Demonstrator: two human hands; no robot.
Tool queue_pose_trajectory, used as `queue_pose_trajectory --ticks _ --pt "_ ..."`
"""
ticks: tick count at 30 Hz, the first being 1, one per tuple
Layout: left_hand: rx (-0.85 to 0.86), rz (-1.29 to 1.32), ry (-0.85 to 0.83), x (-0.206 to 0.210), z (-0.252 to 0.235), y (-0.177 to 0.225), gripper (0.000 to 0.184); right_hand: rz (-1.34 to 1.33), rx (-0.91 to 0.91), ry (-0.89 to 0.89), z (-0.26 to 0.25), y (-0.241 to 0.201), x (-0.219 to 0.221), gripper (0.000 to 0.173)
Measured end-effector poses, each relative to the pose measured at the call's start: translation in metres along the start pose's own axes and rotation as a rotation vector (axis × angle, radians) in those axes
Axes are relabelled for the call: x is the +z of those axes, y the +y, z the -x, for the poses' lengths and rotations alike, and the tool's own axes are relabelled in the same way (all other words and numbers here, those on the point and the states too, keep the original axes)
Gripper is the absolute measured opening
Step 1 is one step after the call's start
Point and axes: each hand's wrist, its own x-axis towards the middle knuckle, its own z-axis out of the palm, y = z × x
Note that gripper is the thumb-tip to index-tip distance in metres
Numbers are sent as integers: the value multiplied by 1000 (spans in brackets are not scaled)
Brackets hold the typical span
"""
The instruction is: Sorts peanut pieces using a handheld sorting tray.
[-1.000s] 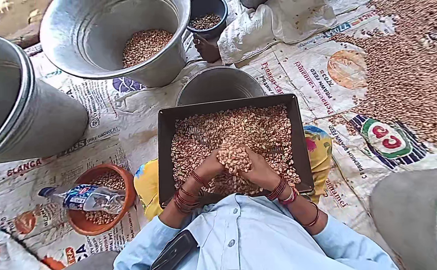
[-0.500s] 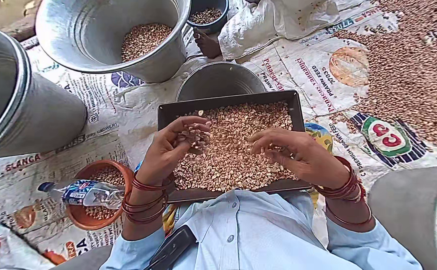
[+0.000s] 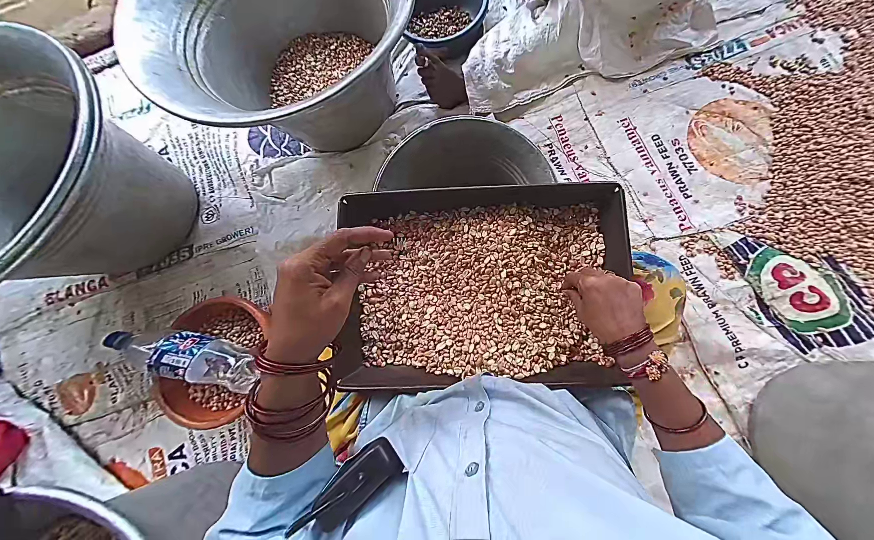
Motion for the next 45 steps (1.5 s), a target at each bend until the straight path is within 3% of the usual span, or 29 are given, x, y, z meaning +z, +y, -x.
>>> queue_pose_trajectory --ticks 5,10,11,13,15,17,19,26,28,30,32,34,36,38,40,42,45 --pt "14 -45 -6 6 3 -7 23 10 32 -23 0 -5 -1 17" --pt "111 -209 -91 53 6 -15 14 117 104 -274 -14 -17 -24 24" --pt "134 -261 -106 65 4 -17 13 90 81 -245 -17 -19 -31 23" --pt "164 -362 -123 85 -3 -19 13 -73 -66 108 -19 -19 -40 16" --pt "180 -438 -130 102 -12 -20 16 -193 -176 458 -23 -26 -54 20" --pt "163 -475 -148 114 -20 -23 15 -243 -197 621 -23 -34 -70 23" --pt "122 -508 -175 125 -27 -24 12 -284 -196 629 -22 -36 -72 22" --pt "-2 -537 -409 122 -44 -14 14 -265 -144 351 -12 -24 -32 17" --pt "68 -437 -203 104 -43 -8 18 -267 -99 222 -8 -20 -31 19" --pt "110 -383 33 83 -44 -4 39 -246 -44 98 -7 -15 -32 24" --pt "76 -400 112 64 -42 -9 47 -207 51 -45 -8 -11 -38 34" --pt "-73 -488 -22 45 -31 -16 41 -162 170 -165 -9 -10 -45 44" --pt "-384 -603 -335 29 -21 -19 38 -90 285 -296 -8 -12 -50 50" --pt "-633 -705 -634 24 -13 -26 47 -36 331 -456 -7 -13 -50 50" --pt "-706 -744 -820 30 0 -34 57 -24 289 -637 -7 -14 -43 50" --pt "-691 -725 -934 47 11 -30 70 -17 187 -785 -5 -20 -32 61" --pt "-603 -616 -1011 79 22 -20 66 13 62 -878 -2 -37 -21 75"
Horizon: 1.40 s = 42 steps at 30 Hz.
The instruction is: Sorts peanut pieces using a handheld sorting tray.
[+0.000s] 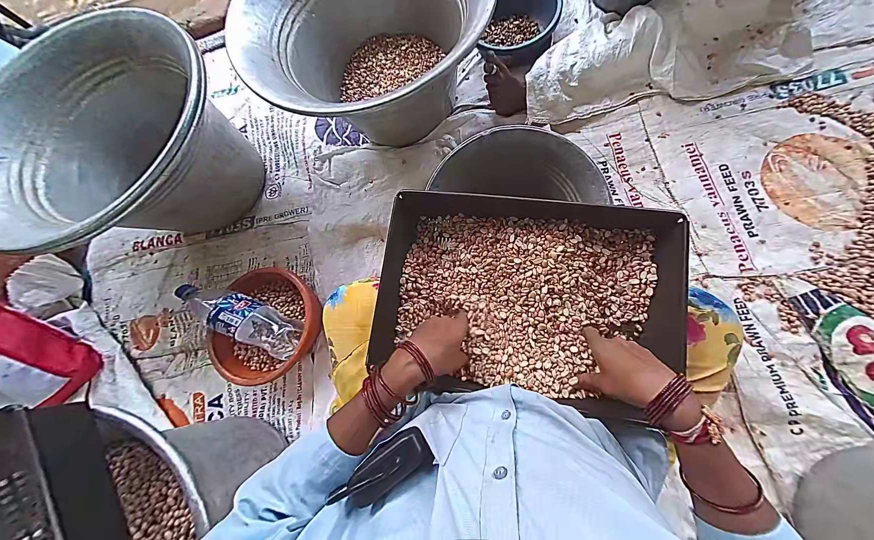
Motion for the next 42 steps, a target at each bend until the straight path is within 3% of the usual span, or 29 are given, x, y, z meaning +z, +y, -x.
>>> queue_pose_trajectory --ticks 5,7,9,11,13,14,16,24,30,34,37,39,42 --pt "324 295 19 8 -11 35 77 -166 -158 80 -7 -16 5 65" --pt "507 425 55 1 -9 40 81 -320 -251 223 -13 -13 14 51" --pt "673 530 191 -10 -10 40 68 -480 -372 407 -15 -6 23 41" --pt "664 501 493 -24 -14 36 42 -604 -483 555 -7 -6 23 35" --pt "537 302 868 -39 -25 28 19 -665 -630 661 -3 -1 19 32" --pt "474 211 981 -45 -32 23 14 -701 -705 680 -1 1 16 31" --pt "401 104 1043 -53 -44 14 11 -754 -768 706 8 5 8 29" --pt "366 -39 1018 -53 -62 19 13 -681 -598 879 16 33 5 26" --pt "391 -83 965 -56 -55 17 5 -521 -496 871 7 36 10 26" --pt "376 -6 869 -74 -45 15 12 -445 -479 822 7 29 8 27" --pt "412 167 1039 -81 -36 7 17 -430 -464 810 6 31 8 27" --pt "377 253 1194 -86 -32 1 31 -418 -416 831 6 33 6 27" --pt "290 247 1181 -88 -32 -10 32 -362 -234 860 5 37 3 32"
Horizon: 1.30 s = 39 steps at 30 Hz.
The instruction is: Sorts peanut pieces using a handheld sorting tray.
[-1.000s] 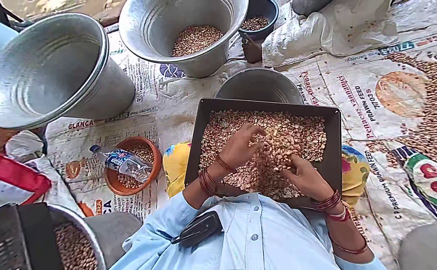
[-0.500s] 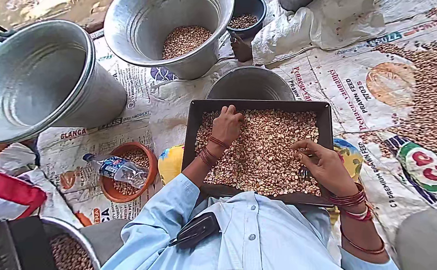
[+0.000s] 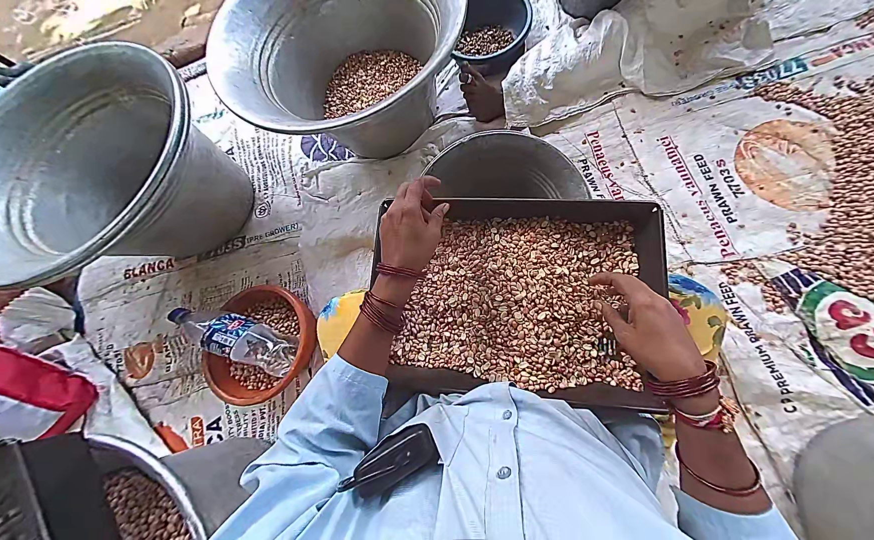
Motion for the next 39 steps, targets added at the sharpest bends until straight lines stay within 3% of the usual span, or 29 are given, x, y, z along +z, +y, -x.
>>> queue_pose_trajectory --ticks 5,10,14,17,21,23,25,27,29,34,39 --pt "-98 -236 -382 23 12 -2 37 233 290 -232 -6 -17 -3 49" --pt "27 -200 -573 62 42 40 51 286 280 -538 -6 -46 18 77" --pt "36 -5 -863 63 60 68 80 66 209 -525 1 -42 34 91" --pt "-93 416 -950 64 66 66 77 -277 83 -357 9 -19 47 90" --pt "-461 993 -852 48 73 67 48 -611 5 -204 15 -26 42 63" --pt "-489 1096 -811 33 72 64 32 -615 -124 -171 14 -33 34 45" --pt "-302 915 -867 10 65 58 31 -575 -307 -162 10 -36 25 31" --pt "52 721 -916 -10 58 44 40 -552 -433 -187 5 -38 14 34" --pt "296 678 -897 -24 54 30 32 -522 -502 -164 2 -41 2 30" --pt "266 441 -712 -66 53 6 28 -487 -493 -28 8 -35 -24 28" --pt "199 287 -555 -73 54 -4 38 -274 -381 145 19 -24 -40 27"
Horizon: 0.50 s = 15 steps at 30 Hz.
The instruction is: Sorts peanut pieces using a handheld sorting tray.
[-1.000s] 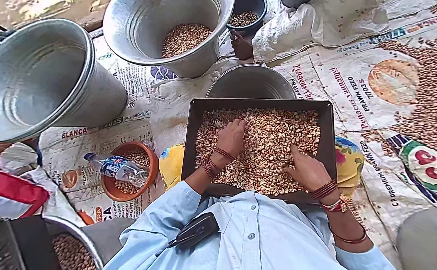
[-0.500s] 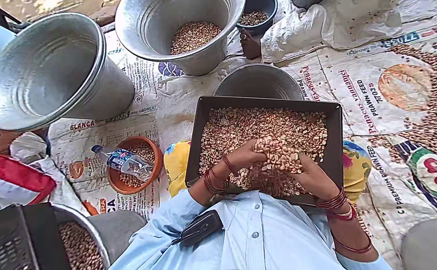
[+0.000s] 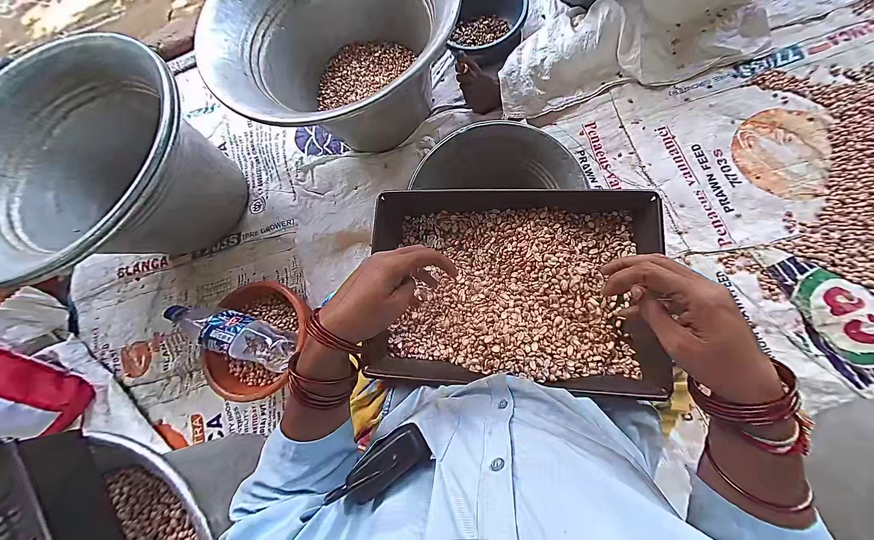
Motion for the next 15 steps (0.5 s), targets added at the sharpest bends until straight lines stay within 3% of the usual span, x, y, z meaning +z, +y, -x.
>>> queue_pose_trajectory --ticks 4,7,10,15 --pt "-43 -99 60 12 -3 4 34 208 69 0 7 7 0 25" --pt "-91 -129 89 23 -6 3 20 270 152 -66 14 16 4 23" --pt "43 -141 162 57 -18 0 10 257 204 -108 17 20 13 19" --pt "79 -242 37 114 -43 7 15 274 279 -164 12 16 23 15"
